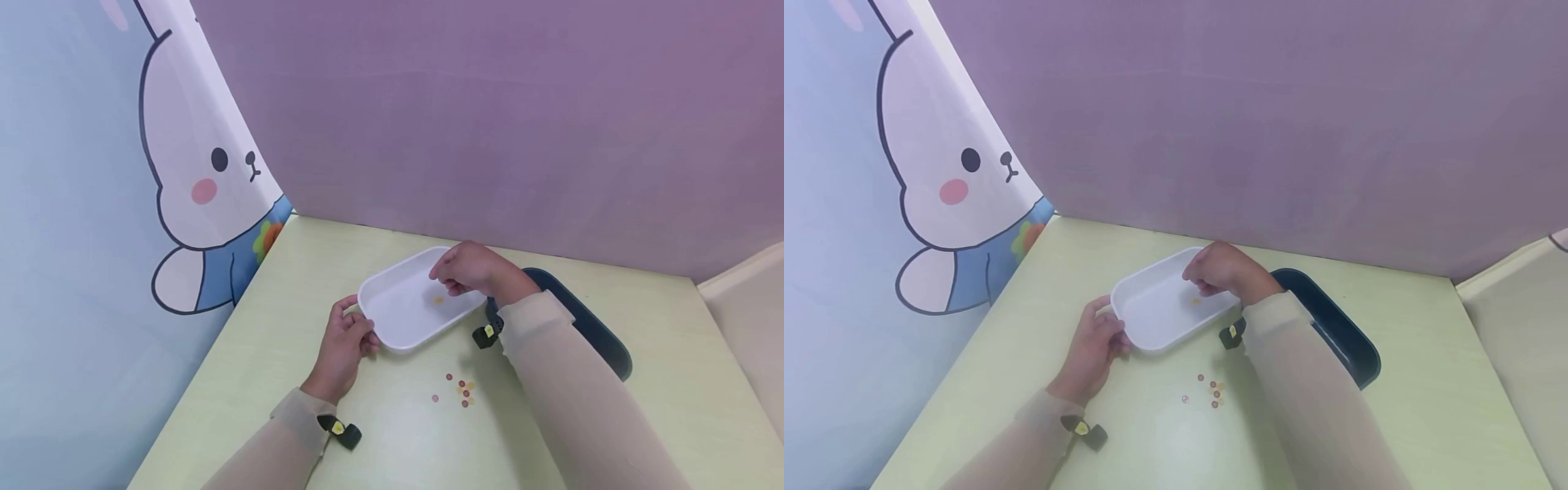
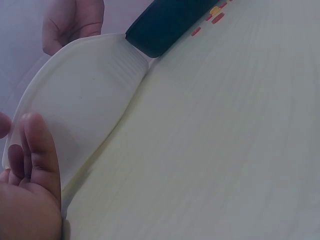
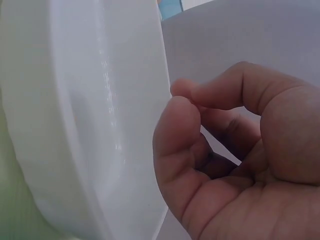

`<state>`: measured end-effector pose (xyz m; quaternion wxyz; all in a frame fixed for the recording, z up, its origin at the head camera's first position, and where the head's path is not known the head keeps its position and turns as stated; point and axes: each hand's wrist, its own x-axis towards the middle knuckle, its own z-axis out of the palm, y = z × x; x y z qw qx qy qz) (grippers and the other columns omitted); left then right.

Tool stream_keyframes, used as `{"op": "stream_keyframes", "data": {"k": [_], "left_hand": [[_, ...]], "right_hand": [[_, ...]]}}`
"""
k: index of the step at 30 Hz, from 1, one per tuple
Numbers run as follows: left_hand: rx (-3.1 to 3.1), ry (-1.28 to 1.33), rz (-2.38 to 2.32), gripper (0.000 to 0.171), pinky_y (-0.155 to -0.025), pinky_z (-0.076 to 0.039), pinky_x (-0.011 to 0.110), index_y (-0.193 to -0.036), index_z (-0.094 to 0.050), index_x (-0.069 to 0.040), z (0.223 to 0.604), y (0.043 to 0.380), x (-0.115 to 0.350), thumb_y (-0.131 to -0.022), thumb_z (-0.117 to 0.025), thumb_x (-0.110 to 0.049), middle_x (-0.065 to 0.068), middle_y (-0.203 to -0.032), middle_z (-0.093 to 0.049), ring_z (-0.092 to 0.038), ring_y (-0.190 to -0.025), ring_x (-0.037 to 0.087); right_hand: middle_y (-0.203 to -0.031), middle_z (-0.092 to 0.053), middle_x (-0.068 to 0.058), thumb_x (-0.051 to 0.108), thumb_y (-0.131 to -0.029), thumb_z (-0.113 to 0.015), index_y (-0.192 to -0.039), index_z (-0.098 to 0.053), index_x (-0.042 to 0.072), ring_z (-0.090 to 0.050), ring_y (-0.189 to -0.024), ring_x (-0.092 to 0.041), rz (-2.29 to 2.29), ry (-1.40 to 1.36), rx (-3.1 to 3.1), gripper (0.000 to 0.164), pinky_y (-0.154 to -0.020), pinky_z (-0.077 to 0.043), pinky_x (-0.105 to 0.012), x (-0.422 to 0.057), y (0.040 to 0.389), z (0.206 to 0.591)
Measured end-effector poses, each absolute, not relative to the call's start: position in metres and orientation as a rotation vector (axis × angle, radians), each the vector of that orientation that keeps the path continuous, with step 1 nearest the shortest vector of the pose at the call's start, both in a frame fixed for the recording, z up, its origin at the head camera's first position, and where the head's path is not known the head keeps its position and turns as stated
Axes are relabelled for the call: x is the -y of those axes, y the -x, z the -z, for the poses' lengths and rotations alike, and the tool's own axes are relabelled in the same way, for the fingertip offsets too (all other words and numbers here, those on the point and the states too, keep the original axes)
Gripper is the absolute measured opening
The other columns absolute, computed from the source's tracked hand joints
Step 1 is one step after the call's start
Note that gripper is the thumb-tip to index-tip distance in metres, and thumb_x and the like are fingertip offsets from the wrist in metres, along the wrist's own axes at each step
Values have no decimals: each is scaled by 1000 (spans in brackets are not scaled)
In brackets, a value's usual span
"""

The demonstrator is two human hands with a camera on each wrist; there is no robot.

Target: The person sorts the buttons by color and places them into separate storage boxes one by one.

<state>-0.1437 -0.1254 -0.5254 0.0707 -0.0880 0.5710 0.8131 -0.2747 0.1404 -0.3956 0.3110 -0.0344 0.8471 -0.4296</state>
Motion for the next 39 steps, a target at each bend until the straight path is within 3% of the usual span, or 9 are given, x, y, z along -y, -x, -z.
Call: {"op": "stream_keyframes", "data": {"k": [8,28,39], "left_hand": [[-1710,264,-2447,57,-71,-63,27,-158,-39,-23,527,144,127,-108,-60,-4,6,-105,-61,-66,-80,18],[-1711,289,-2447,57,-70,-63,26,-157,-39,-25,528,143,130,-108,-61,-4,6,-107,-61,-66,-81,18],[-1716,280,-2445,58,-70,-63,26,-157,-39,-25,526,142,132,-108,-60,-4,6,-107,-61,-66,-82,18]], "right_hand": [[-103,-68,-13,11,-109,-64,-128,-73,-4,-65,-90,-25,1168,129,-2232,25,-81,-65,-33,-150,268,396],[-96,-70,-9,18,-107,-71,-115,-76,-1,-69,-86,-26,1118,309,-2369,21,-83,-67,-39,-166,234,381],[-82,-68,-5,13,-103,-71,-105,-77,5,-65,-79,-24,1042,383,-2434,10,-77,-58,-37,-171,212,381]]}}
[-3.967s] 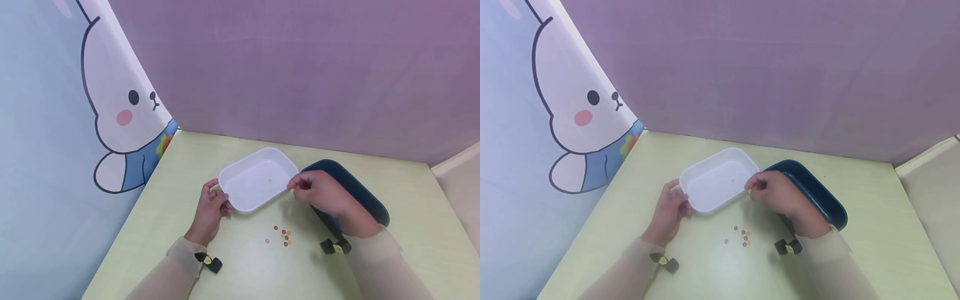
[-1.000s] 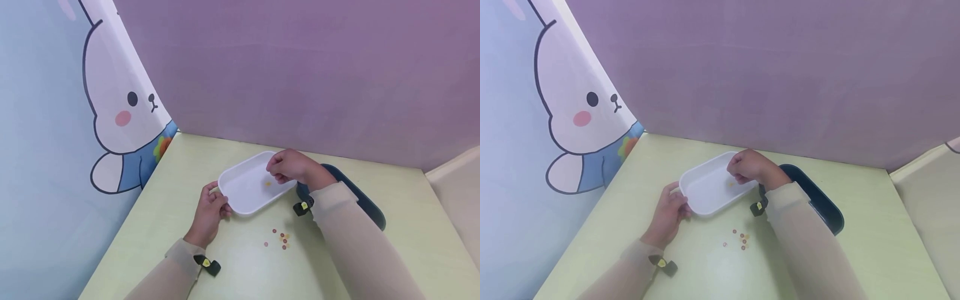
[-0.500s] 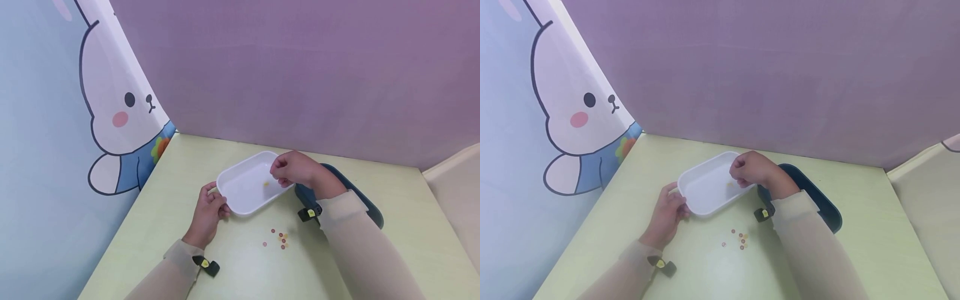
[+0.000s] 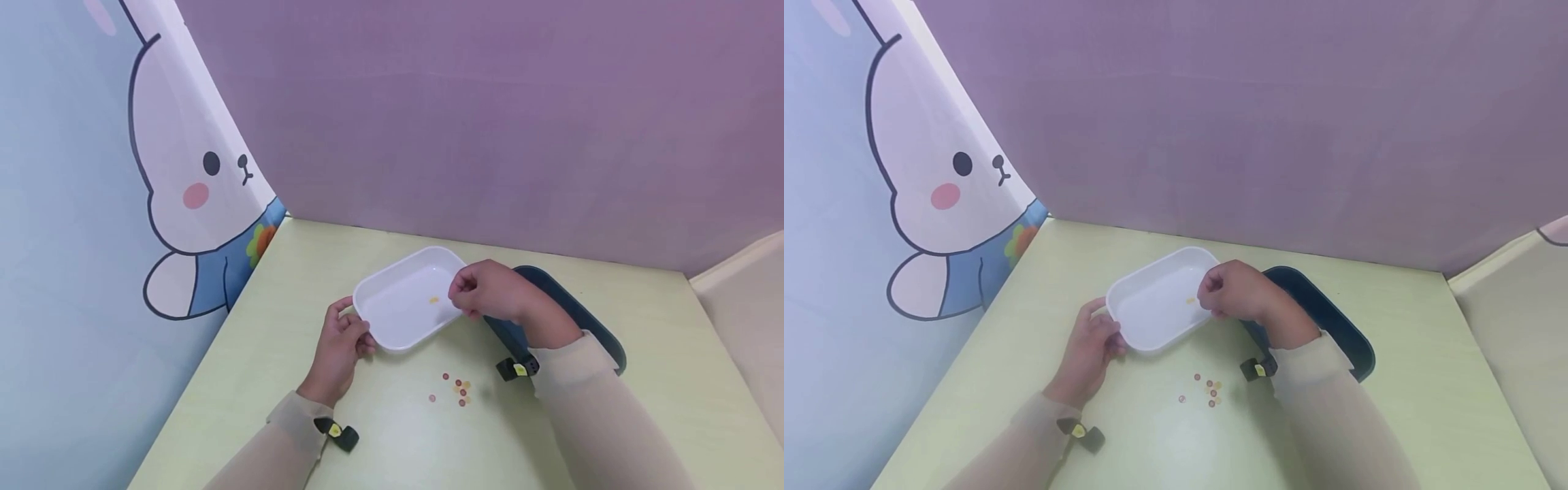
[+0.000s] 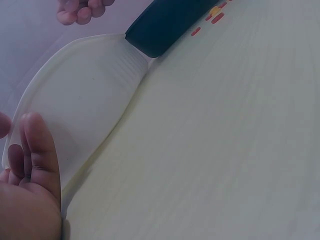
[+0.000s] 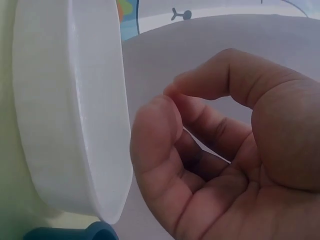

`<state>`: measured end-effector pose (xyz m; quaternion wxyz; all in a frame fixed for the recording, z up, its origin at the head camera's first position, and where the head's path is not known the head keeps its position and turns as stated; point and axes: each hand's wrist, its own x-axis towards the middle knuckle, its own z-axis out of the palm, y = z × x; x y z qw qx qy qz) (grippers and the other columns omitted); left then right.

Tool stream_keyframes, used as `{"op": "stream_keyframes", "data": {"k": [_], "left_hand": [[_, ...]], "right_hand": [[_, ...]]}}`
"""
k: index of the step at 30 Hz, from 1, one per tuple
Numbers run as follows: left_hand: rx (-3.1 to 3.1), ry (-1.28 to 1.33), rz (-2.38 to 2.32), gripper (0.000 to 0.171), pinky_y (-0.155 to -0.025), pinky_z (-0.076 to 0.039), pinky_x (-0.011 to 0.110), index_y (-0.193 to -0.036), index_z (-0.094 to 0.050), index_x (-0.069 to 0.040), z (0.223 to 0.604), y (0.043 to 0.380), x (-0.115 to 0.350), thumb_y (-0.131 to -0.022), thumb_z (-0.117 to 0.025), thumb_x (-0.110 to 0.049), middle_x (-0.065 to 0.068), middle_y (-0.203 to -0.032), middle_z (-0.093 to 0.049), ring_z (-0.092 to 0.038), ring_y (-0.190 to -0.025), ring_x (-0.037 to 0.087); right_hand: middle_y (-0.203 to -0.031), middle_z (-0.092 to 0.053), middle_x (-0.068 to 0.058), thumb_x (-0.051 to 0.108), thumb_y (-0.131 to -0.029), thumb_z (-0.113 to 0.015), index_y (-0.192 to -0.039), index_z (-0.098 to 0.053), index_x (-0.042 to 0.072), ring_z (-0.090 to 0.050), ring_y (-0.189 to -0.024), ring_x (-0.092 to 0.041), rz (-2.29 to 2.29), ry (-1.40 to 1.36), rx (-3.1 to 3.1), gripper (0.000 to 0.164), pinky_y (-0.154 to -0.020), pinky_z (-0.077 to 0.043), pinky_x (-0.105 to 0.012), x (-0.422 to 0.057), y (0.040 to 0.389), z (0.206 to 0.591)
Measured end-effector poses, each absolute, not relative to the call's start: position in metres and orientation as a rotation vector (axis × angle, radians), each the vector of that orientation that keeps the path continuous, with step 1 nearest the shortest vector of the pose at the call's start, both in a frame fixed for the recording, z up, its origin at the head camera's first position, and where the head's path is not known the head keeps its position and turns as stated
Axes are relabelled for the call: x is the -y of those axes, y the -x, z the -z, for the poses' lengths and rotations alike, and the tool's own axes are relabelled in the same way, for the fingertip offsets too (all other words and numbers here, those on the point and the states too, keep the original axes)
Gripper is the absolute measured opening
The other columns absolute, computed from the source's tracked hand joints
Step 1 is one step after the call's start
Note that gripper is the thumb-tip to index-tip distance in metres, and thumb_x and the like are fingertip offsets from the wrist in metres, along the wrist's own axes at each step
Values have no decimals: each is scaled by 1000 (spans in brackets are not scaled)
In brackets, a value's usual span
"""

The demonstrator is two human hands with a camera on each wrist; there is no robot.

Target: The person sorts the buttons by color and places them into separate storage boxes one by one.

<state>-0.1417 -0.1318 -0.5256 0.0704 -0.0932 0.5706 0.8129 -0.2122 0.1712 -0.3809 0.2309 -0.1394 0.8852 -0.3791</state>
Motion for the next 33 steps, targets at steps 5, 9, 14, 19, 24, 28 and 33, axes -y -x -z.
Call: {"op": "stream_keyframes", "data": {"k": [5,9,14,19,24,28,33], "left_hand": [[-1708,264,-2452,58,-71,-63,26,-158,-39,-25,525,142,133,-108,-61,-4,6,-107,-60,-66,-82,17],[-1712,269,-2447,58,-71,-63,26,-157,-39,-25,525,142,133,-107,-61,-4,6,-108,-60,-66,-83,18],[-1722,270,-2444,58,-71,-63,26,-158,-39,-25,524,142,133,-108,-61,-4,6,-108,-60,-65,-83,18],[-1722,270,-2448,57,-70,-62,26,-157,-40,-25,522,142,132,-108,-60,-4,6,-108,-61,-65,-83,18],[-1719,278,-2449,57,-70,-62,25,-157,-40,-26,521,143,132,-108,-61,-4,6,-107,-60,-65,-83,17],[-1716,278,-2452,58,-70,-62,26,-157,-40,-26,521,143,132,-108,-61,-4,6,-107,-60,-65,-82,17],[-1719,277,-2452,57,-70,-62,26,-156,-41,-26,521,142,133,-108,-61,-4,6,-107,-60,-65,-82,17]], "right_hand": [[-81,-68,-2,10,-99,-68,-101,-77,9,-65,-77,-22,1013,418,-2455,9,-76,-56,-36,-173,203,380],[-82,-69,-1,8,-96,-68,-102,-79,11,-63,-75,-21,978,438,-2473,12,-72,-53,-36,-174,195,384],[-83,-70,0,10,-95,-75,-99,-79,14,-61,-76,-20,933,463,-2496,7,-69,-52,-35,-172,183,391],[-82,-70,4,13,-93,-79,-96,-79,18,-63,-79,-17,885,493,-2524,6,-75,-54,-35,-172,169,397],[-83,-68,7,12,-92,-82,-94,-79,19,-62,-79,-15,828,533,-2544,8,-74,-54,-31,-173,154,407],[-80,-66,8,12,-92,-83,-89,-78,21,-60,-76,-13,811,520,-2522,11,-69,-51,-28,-172,142,418],[-77,-64,10,14,-92,-86,-86,-76,23,-58,-74,-11,779,521,-2514,16,-66,-47,-26,-171,133,431]]}}
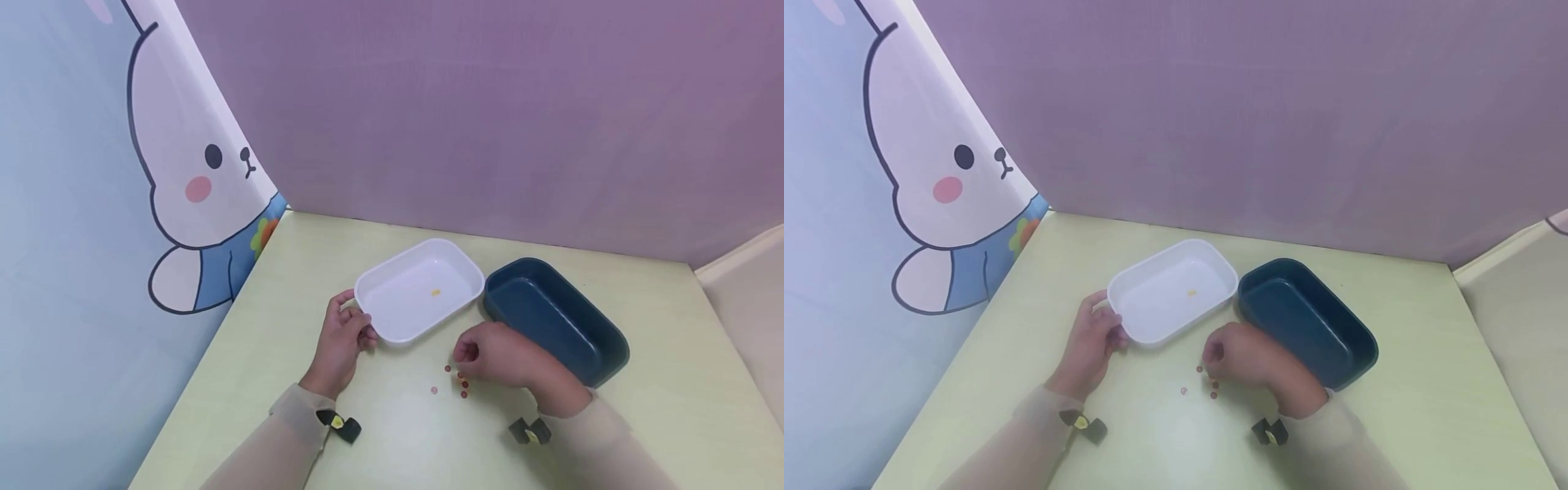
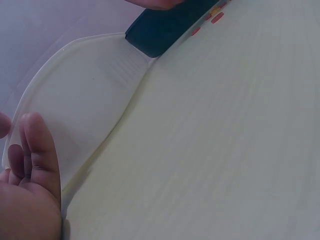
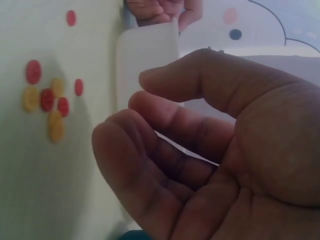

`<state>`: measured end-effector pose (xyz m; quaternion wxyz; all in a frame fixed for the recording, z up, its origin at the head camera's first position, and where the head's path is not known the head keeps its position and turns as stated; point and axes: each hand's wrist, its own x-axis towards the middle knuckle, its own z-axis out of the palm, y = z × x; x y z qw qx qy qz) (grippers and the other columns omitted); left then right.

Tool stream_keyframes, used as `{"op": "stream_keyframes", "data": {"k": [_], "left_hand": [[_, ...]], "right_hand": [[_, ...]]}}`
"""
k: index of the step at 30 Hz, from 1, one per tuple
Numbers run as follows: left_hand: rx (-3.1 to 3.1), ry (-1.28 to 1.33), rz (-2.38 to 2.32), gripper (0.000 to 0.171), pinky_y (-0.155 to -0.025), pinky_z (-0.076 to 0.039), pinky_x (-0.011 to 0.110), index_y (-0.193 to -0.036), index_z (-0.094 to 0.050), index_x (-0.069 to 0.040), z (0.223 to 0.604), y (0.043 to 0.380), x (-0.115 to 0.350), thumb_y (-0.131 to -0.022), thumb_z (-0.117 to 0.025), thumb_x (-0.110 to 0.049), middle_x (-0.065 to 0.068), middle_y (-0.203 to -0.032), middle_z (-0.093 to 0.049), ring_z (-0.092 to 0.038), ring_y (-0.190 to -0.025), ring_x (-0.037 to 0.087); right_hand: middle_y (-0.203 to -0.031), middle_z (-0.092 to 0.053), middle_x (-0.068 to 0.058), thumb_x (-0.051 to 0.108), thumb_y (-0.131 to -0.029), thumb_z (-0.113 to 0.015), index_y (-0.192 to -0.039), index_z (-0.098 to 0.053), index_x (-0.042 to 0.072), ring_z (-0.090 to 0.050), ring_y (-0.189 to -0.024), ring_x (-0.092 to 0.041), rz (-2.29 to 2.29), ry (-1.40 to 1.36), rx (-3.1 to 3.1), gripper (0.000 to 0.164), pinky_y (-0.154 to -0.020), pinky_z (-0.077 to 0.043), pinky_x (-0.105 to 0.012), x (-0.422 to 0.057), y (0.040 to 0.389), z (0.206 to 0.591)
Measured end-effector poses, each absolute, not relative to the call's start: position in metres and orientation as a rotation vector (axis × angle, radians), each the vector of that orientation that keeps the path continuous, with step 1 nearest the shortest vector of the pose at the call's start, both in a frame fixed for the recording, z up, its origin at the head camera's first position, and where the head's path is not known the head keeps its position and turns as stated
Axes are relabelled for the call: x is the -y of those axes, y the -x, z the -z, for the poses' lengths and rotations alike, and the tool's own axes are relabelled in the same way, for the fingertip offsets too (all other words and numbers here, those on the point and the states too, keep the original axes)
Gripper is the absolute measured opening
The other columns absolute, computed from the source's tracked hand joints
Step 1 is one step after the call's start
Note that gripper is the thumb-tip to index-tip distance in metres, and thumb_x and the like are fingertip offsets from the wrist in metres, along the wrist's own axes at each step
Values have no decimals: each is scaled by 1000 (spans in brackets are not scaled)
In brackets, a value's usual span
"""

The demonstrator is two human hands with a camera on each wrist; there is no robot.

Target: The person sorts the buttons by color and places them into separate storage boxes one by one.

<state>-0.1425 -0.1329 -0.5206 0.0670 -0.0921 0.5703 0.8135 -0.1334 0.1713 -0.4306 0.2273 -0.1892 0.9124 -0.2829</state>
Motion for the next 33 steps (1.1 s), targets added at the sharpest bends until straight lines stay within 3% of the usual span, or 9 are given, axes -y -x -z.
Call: {"op": "stream_keyframes", "data": {"k": [7,20,33], "left_hand": [[-1715,286,-2456,59,-70,-62,26,-158,-40,-25,519,141,133,-108,-61,-3,6,-107,-59,-65,-82,17],[-1725,299,-2448,61,-70,-62,26,-160,-38,-23,518,140,134,-108,-61,-3,10,-110,-59,-66,-82,18],[-1721,303,-2441,57,-70,-62,26,-158,-40,-26,519,139,136,-109,-61,-4,7,-108,-61,-66,-82,18]], "right_hand": [[-77,-62,8,11,-92,-86,-86,-75,21,-56,-71,-12,778,478,-2514,16,-63,-45,-25,-173,127,439],[-86,-66,5,-1,-87,-77,-94,-76,17,-57,-81,-15,689,332,-2633,19,-71,-50,-32,-171,118,455],[-84,-64,6,5,-90,-82,-94,-77,21,-57,-81,-14,720,301,-2634,18,-71,-48,-31,-173,112,459]]}}
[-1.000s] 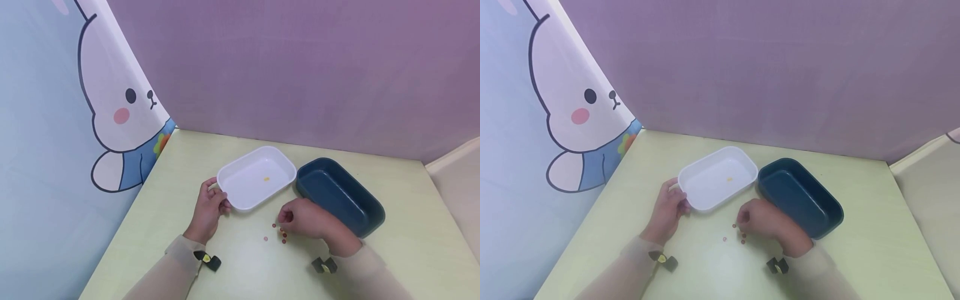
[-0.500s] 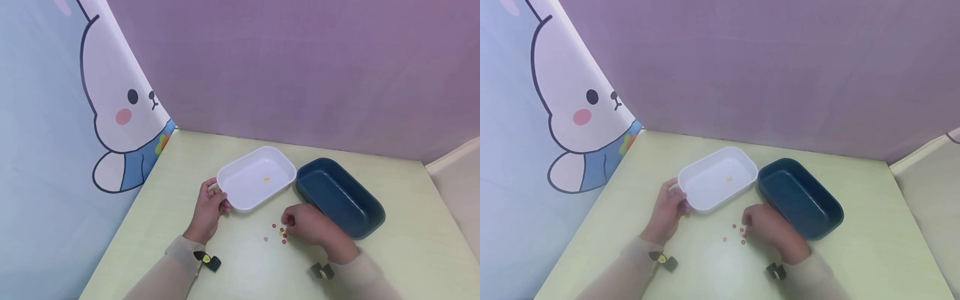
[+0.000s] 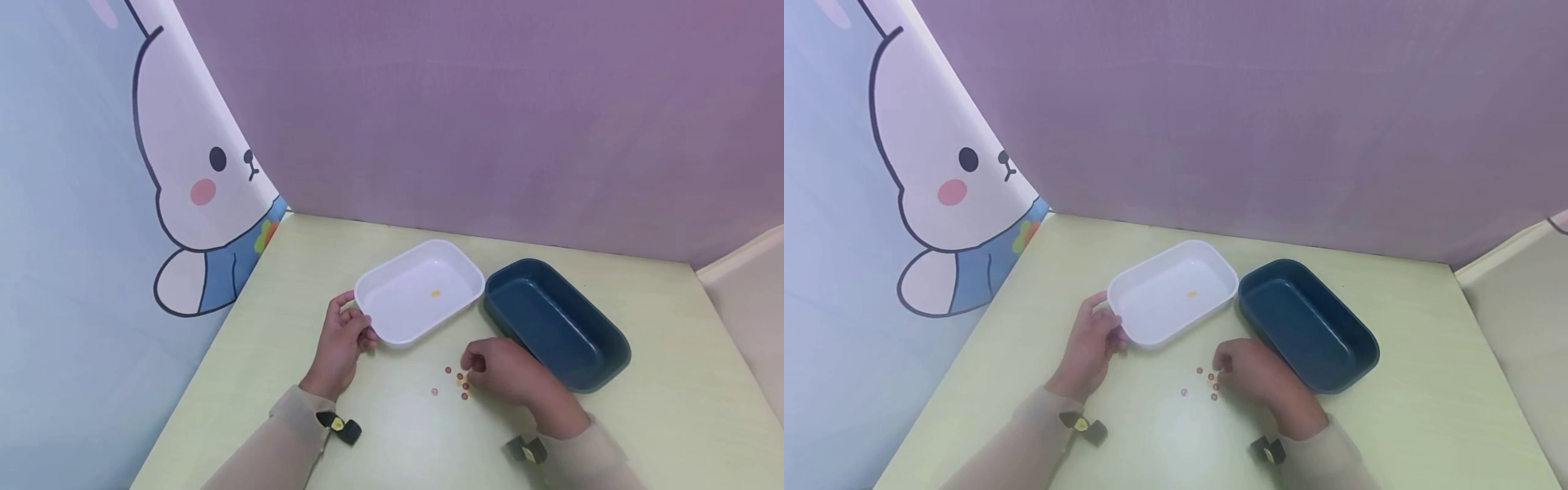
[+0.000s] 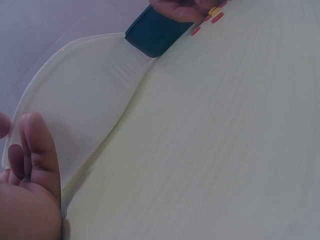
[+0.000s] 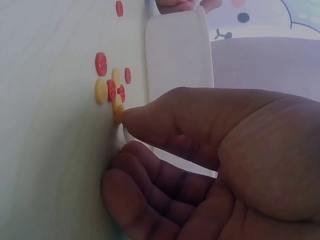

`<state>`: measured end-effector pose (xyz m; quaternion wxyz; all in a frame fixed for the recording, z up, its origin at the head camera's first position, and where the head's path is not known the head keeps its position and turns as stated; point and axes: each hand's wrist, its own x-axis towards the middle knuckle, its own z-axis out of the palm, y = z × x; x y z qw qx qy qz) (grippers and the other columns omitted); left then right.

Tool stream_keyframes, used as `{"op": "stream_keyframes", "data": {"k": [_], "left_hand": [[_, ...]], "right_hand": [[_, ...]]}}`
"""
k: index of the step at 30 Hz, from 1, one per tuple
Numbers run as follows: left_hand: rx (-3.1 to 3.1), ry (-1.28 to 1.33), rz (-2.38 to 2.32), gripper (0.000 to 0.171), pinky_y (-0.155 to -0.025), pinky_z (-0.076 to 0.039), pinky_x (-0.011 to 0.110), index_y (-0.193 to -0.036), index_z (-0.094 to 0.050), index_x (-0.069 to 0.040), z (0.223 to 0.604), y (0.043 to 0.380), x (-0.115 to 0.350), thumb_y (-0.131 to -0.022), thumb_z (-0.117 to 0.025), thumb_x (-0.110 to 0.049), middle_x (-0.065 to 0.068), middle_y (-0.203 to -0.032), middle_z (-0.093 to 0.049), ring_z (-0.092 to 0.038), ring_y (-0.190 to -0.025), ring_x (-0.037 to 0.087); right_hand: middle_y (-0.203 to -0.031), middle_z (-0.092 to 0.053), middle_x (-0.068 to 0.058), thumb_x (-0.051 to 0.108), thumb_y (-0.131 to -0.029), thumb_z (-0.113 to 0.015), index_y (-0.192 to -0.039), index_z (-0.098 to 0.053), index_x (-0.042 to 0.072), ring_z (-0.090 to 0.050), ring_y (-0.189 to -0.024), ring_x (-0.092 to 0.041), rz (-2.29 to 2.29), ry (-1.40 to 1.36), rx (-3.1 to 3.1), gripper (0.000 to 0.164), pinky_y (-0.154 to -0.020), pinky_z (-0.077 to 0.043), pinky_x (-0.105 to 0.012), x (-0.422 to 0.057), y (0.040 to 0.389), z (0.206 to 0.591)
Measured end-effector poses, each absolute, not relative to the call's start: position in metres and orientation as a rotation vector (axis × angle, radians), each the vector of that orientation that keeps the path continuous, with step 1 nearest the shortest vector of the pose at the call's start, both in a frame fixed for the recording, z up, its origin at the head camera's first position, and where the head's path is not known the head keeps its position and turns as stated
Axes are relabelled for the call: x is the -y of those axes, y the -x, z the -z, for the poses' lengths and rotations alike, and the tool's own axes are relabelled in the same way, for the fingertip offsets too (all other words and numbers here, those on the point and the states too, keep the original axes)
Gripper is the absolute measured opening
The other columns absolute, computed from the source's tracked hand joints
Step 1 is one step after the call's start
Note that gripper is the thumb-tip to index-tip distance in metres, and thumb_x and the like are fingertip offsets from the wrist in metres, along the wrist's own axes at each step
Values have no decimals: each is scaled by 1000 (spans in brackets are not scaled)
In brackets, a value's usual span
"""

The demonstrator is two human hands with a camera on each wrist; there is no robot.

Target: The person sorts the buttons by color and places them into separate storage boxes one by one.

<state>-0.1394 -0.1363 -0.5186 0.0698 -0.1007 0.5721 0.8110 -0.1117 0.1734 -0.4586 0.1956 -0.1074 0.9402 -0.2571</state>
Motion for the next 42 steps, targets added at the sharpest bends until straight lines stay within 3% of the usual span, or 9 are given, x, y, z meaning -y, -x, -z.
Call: {"op": "stream_keyframes", "data": {"k": [10,26,42], "left_hand": [[-1710,302,-2455,58,-70,-62,26,-158,-40,-26,522,141,134,-109,-60,-3,10,-111,-60,-66,-82,18],[-1717,307,-2467,57,-70,-62,25,-157,-41,-27,521,142,127,-108,-61,-3,6,-108,-60,-65,-81,17],[-1710,309,-2487,57,-67,-60,24,-155,-41,-25,521,147,124,-107,-61,-2,4,-104,-60,-66,-78,14]], "right_hand": [[-82,-62,7,6,-84,-87,-91,-75,22,-56,-80,-13,771,353,-2618,22,-70,-47,-29,-182,113,466],[-78,-60,8,1,-80,-80,-80,-70,23,-54,-76,-13,797,392,-2627,24,-66,-44,-26,-189,120,470],[-71,-59,9,2,-83,-78,-75,-67,23,-54,-71,-11,796,399,-2637,25,-61,-41,-24,-192,127,472]]}}
